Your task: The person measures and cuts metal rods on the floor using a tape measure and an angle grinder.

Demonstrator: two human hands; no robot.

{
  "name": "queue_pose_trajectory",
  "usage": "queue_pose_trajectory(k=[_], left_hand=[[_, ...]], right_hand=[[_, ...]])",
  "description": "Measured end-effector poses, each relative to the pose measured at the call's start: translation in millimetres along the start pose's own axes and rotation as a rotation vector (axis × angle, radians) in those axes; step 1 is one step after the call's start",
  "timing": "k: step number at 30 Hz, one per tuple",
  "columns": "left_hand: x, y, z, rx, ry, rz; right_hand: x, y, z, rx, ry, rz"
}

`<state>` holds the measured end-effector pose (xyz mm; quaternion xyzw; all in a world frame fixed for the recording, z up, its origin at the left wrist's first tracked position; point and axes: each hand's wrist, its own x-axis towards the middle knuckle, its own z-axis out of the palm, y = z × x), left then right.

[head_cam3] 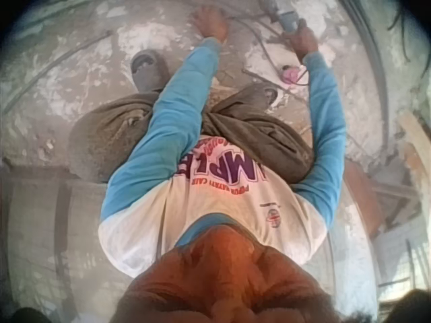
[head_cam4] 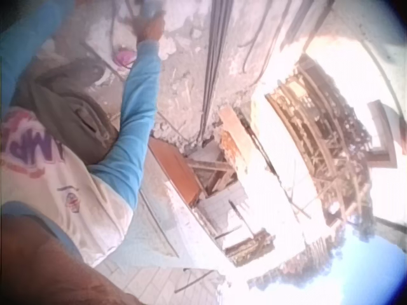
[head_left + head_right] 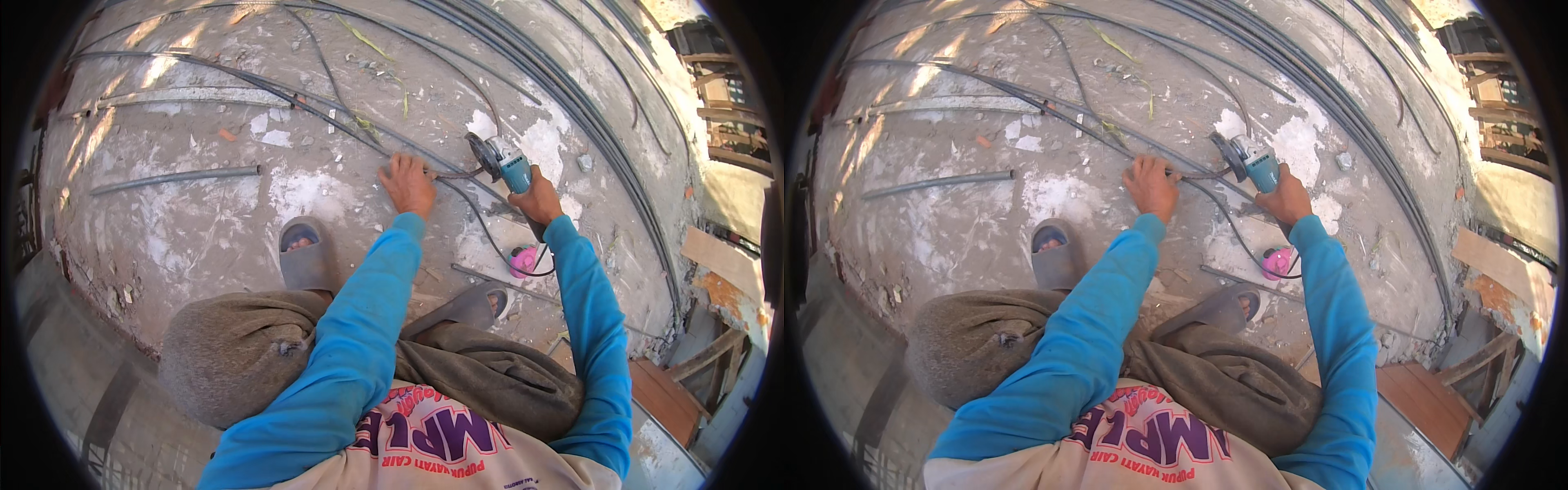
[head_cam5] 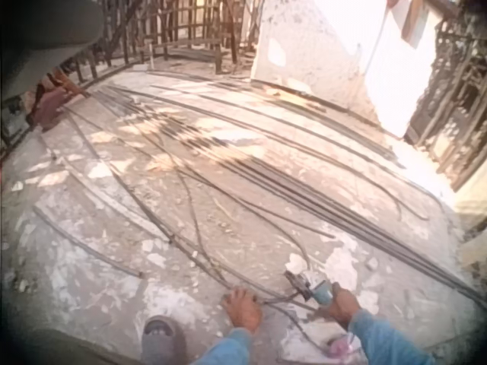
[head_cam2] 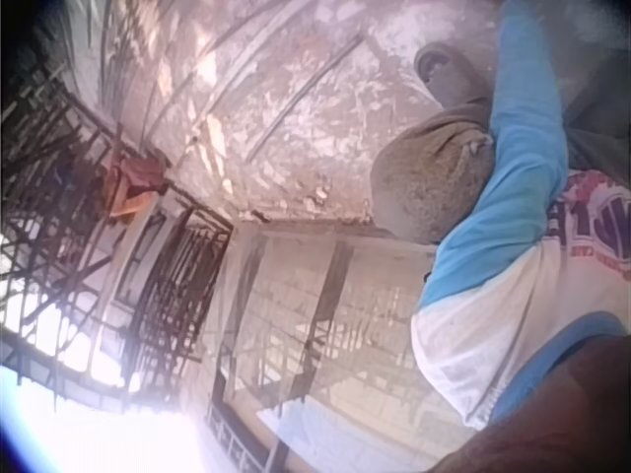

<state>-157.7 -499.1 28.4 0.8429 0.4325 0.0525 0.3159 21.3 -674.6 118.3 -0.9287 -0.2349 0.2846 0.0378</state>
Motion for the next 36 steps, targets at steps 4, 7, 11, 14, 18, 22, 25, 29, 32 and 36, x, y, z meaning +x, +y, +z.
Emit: queue_pose_trajectory(k=[4, 7, 11, 14, 18, 22, 25, 29, 32, 36], left_hand=[[0, -3, 2, 0.02, 0.01, -0.006], [-3, -2, 7, -0.023, 0.061, 0.031], [-3, -6, 10, 0.002, 0.075, 0.062], [-2, -8, 10, 0.022, 0.088, 0.067], [-2, -4, 10, 0.022, 0.061, 0.057], [-3, -4, 8, 0.046, 0.067, 0.056], [-3, -7, 8, 0.041, 0.079, 0.067], [-2, -11, 12, 0.049, 0.11, 0.093], [-3, -5, 6, 0.033, 0.068, 0.086], [-1, -6, 1, 0.032, 0.019, 0.075]], right_hand=[[-8, 2, -7, -0.036, -0.012, -0.027], [-18, 16, -9, -0.011, 0.012, 0.022], [-23, 36, -9, 0.008, 0.05, 0.041], [-23, 39, -5, 0.048, 0.037, 0.041], [-26, 38, -5, 0.06, 0.017, 0.036], [-26, 31, -3, 0.031, -0.02, 0.052], [-26, 27, -1, 0.017, -0.039, 0.053], [-26, 23, -1, -0.013, -0.04, 0.038], [-23, 26, 3, 0.002, -0.007, 0.04], [-21, 16, -4, -0.031, -0.013, 0.019]])
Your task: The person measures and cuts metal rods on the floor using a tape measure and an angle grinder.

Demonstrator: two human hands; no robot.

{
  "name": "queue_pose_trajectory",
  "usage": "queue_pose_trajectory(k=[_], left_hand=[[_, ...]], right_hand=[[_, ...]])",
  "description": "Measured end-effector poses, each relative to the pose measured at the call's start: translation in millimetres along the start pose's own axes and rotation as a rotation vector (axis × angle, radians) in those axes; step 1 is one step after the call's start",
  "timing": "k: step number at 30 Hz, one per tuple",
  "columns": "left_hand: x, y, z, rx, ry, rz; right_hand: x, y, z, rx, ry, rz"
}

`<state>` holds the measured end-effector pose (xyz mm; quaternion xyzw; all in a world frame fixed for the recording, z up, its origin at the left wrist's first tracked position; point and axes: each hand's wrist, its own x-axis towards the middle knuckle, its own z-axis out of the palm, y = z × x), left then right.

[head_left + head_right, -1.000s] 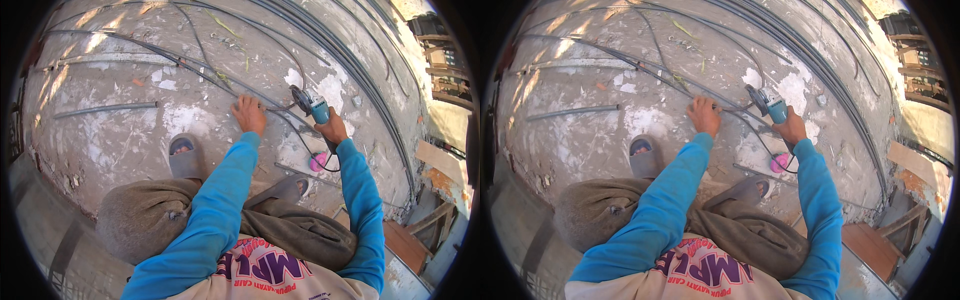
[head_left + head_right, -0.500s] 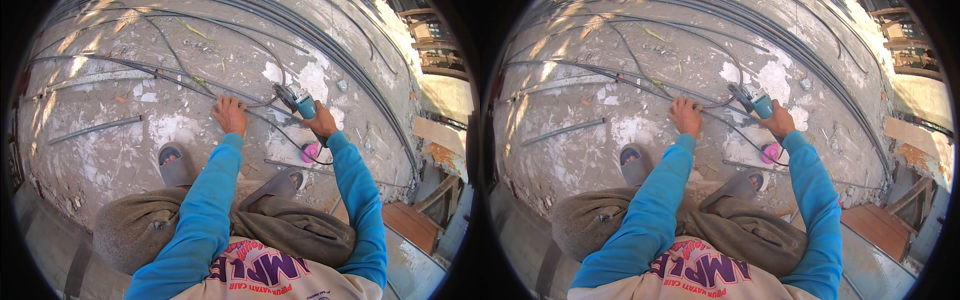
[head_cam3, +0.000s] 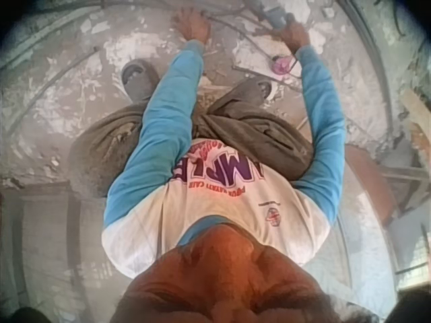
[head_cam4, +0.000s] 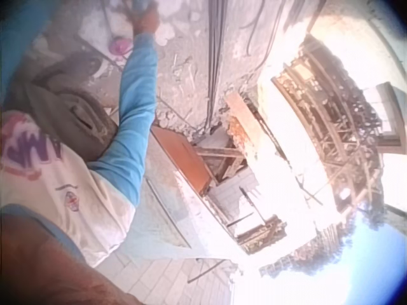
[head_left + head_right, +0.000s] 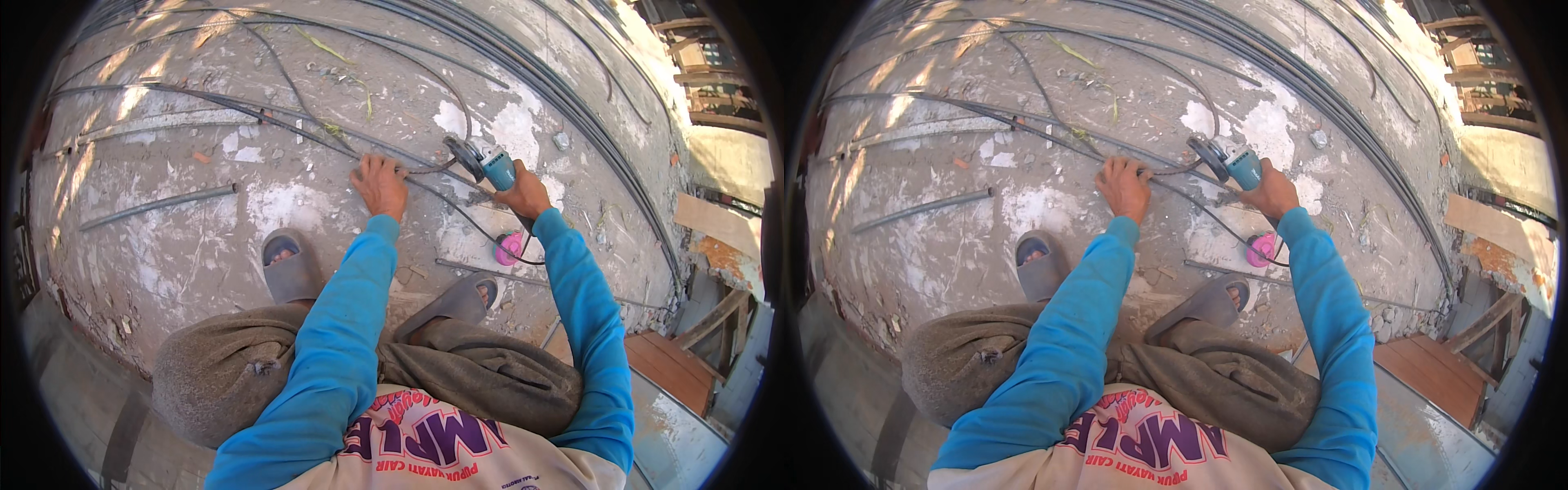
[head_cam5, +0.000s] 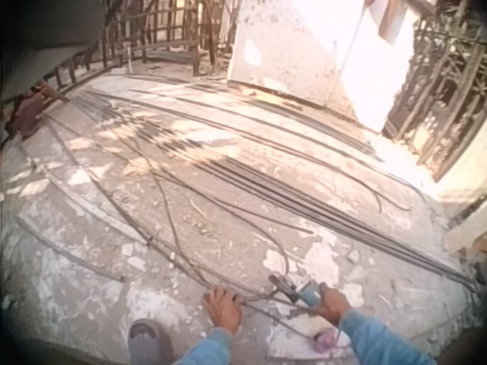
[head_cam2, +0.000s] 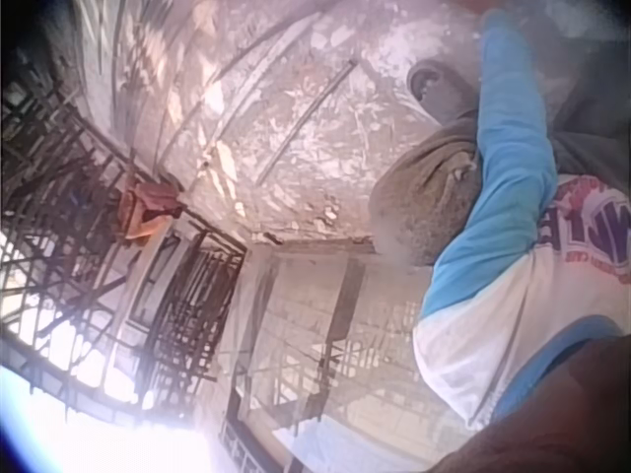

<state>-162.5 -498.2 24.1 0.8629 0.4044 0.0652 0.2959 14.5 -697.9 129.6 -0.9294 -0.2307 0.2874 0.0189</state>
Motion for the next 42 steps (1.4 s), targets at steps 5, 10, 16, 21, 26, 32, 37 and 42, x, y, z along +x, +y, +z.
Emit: queue_pose_trajectory(k=[5, 10, 16, 21, 26, 32, 37, 42], left_hand=[[-1, 1, 5, 0.013, 0.066, 0.025], [-1, -5, 9, 0.011, 0.093, 0.045], [-2, -5, 7, 0.097, 0.059, 0.105], [8, -12, -1, 0.111, -0.1, 0.157], [9, -10, 2, 0.073, -0.09, 0.136], [10, -12, 7, 0.042, -0.1, 0.116], [13, -11, 6, 0.035, -0.149, 0.1], [14, -11, 4, 0.025, -0.171, 0.096]], right_hand=[[-3, 3, 8, 0.048, 0.024, 0.016], [2, -4, 1, -0.015, 0.001, 0.001], [1, 0, -1, -0.026, -0.021, 0.006], [6, 1, -5, -0.045, -0.04, -0.01], [5, -2, -7, -0.047, -0.045, 0.003], [-6, -4, -8, -0.048, -0.05, 0.021], [-5, 3, -5, -0.035, -0.06, 0.03], [-4, -2, -7, -0.022, -0.029, 0.027]])
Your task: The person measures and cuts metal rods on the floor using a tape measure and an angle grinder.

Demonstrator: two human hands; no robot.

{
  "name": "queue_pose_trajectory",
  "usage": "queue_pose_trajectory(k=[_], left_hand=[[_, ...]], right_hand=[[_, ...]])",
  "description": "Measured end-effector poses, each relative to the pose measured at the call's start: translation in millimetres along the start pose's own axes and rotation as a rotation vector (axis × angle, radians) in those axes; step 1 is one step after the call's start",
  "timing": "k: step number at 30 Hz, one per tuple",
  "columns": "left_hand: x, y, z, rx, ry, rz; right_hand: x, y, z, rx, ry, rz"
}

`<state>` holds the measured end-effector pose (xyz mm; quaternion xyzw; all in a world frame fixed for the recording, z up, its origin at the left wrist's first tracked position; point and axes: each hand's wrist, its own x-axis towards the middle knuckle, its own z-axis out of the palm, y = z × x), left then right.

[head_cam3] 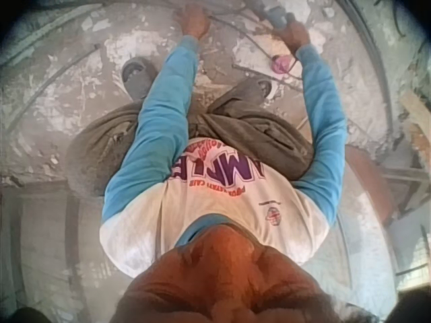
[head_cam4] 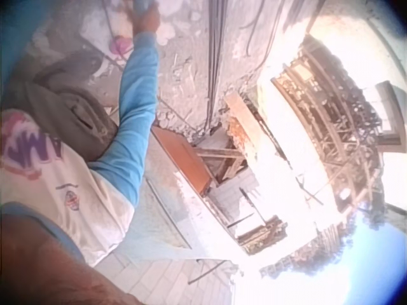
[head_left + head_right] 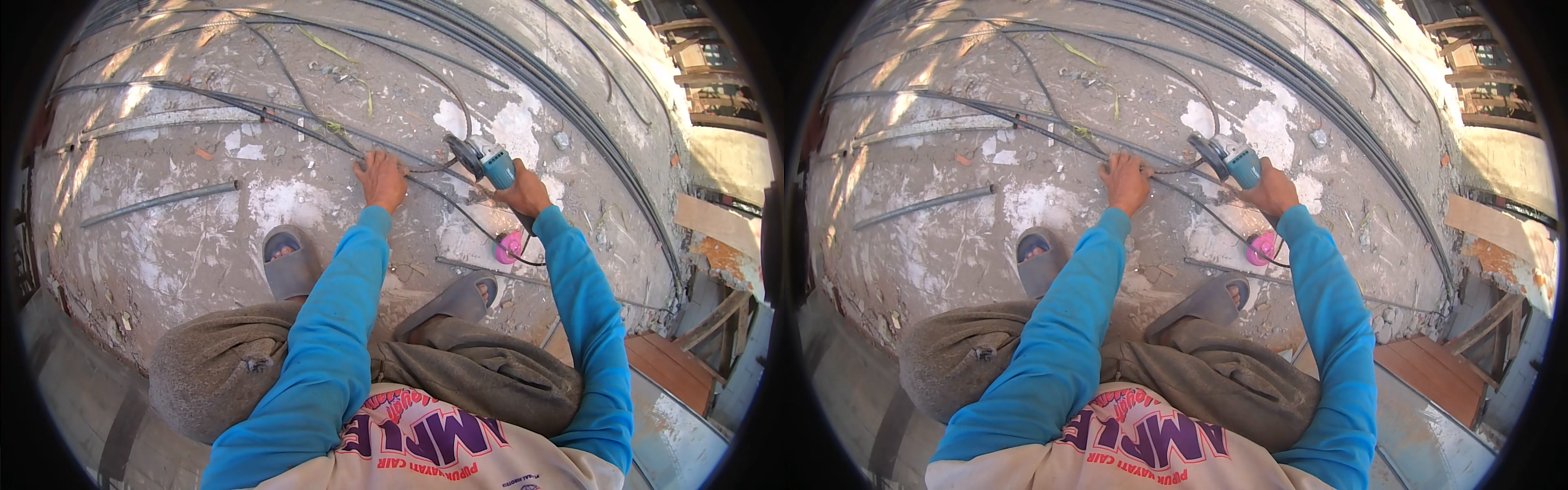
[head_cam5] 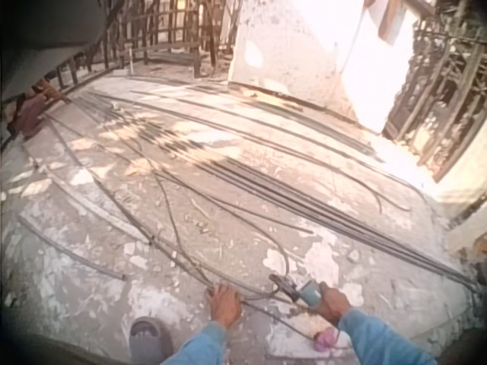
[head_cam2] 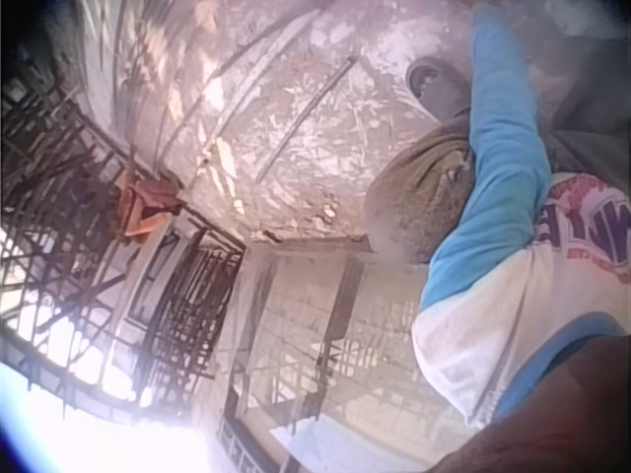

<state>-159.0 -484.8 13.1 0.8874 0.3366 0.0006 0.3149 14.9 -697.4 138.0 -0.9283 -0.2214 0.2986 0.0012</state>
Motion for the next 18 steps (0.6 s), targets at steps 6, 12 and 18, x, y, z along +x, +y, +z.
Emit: queue_pose_trajectory(k=[6, 12, 18], left_hand=[[-2, -4, 1, -0.032, 0.032, 0.01], [-3, 3, -7, -0.049, -0.051, -0.026], [-2, 4, -8, -0.045, -0.037, -0.019]], right_hand=[[1, 5, 2, -0.035, -0.034, -0.01], [1, 6, 3, -0.028, -0.013, -0.032], [7, -2, 1, -0.004, -0.02, -0.028]])
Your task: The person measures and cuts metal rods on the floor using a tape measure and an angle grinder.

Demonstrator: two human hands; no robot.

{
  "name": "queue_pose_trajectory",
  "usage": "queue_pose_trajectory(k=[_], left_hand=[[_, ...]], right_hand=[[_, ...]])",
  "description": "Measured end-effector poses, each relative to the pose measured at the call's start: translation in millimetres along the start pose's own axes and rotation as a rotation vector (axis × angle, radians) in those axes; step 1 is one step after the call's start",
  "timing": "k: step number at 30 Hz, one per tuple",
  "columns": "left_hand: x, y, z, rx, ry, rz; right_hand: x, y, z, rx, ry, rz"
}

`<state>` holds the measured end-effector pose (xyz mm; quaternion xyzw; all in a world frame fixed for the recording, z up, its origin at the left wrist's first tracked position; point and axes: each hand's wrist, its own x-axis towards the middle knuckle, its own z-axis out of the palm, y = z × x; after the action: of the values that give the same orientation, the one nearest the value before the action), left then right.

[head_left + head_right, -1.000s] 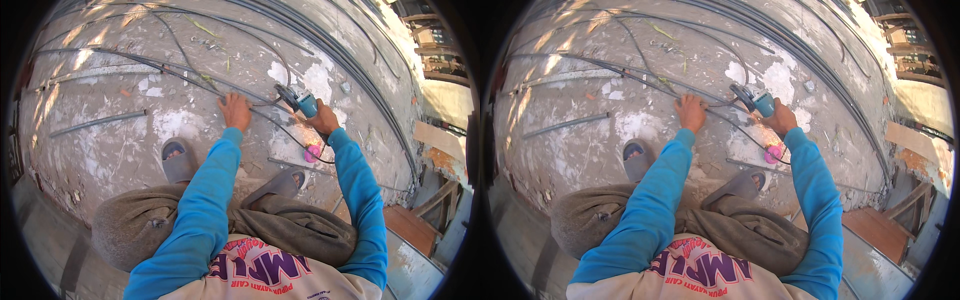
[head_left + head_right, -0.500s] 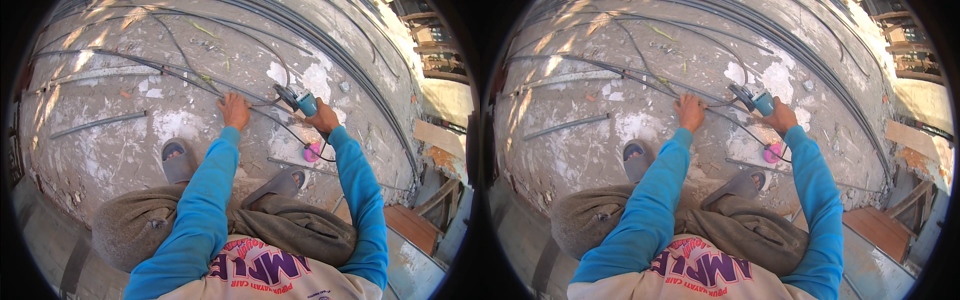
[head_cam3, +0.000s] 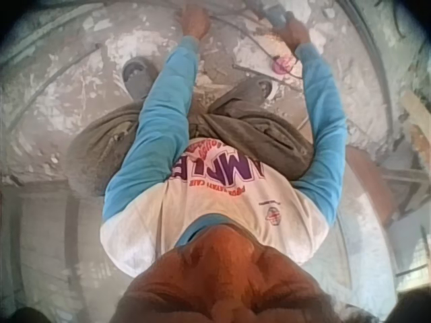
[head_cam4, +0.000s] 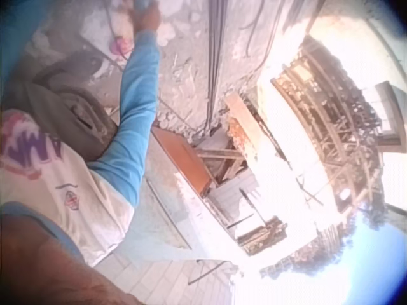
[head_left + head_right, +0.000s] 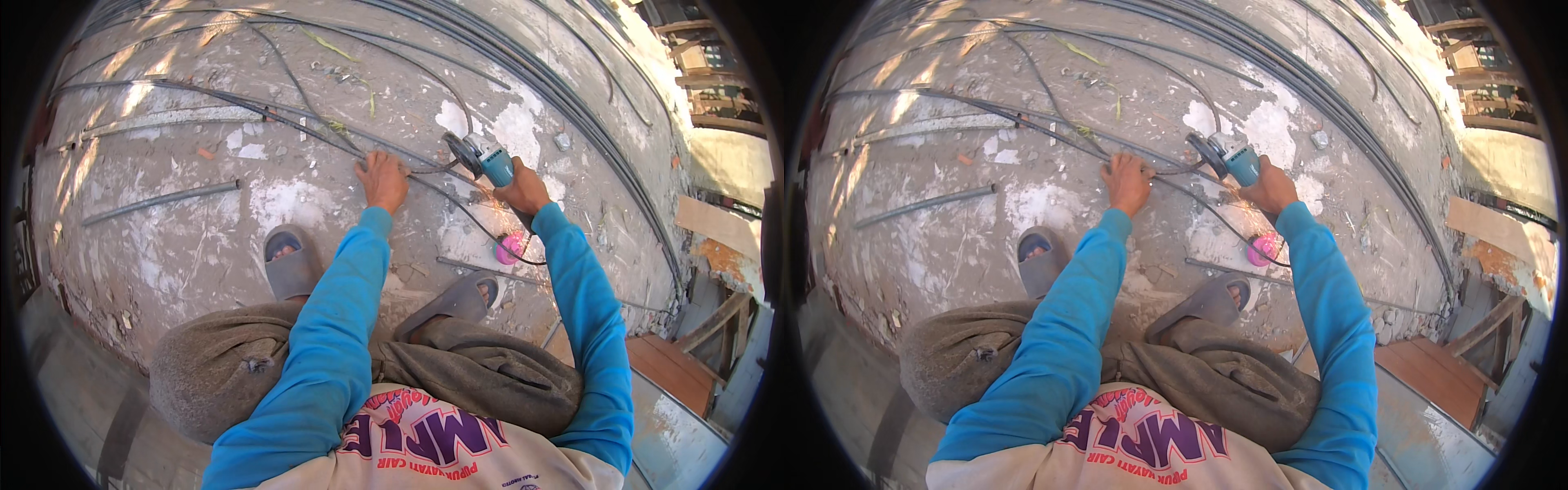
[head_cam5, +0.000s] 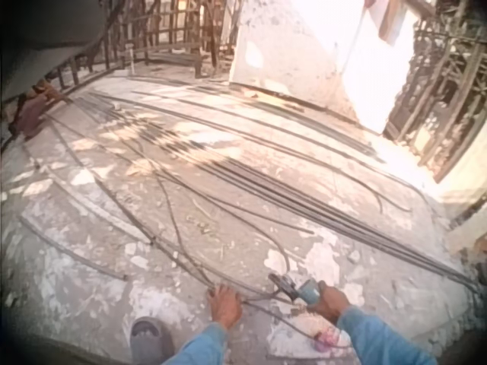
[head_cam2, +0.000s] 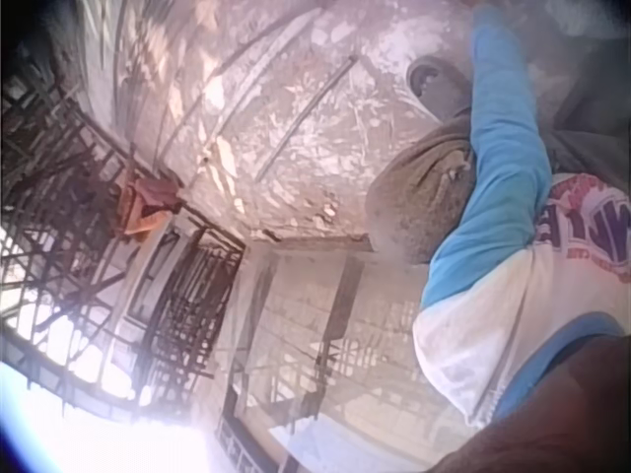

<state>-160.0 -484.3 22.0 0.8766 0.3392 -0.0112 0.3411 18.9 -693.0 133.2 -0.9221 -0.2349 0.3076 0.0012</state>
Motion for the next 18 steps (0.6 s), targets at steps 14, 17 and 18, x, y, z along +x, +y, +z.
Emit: queue_pose_trajectory(k=[14, 17, 18], left_hand=[[-2.9, -3.3, -0.6, -0.018, 0.016, -0.001], [-3.4, -3.2, -0.4, -0.007, 0.026, 0.001], [-3.8, -3.1, -0.6, 0.003, 0.028, 0.003]], right_hand=[[1.0, -6.9, -1.7, -0.029, -0.031, 0.025], [2.4, -6.7, 1.5, -0.021, -0.028, 0.027], [2.1, -7.4, 0.9, -0.021, -0.029, 0.024]])
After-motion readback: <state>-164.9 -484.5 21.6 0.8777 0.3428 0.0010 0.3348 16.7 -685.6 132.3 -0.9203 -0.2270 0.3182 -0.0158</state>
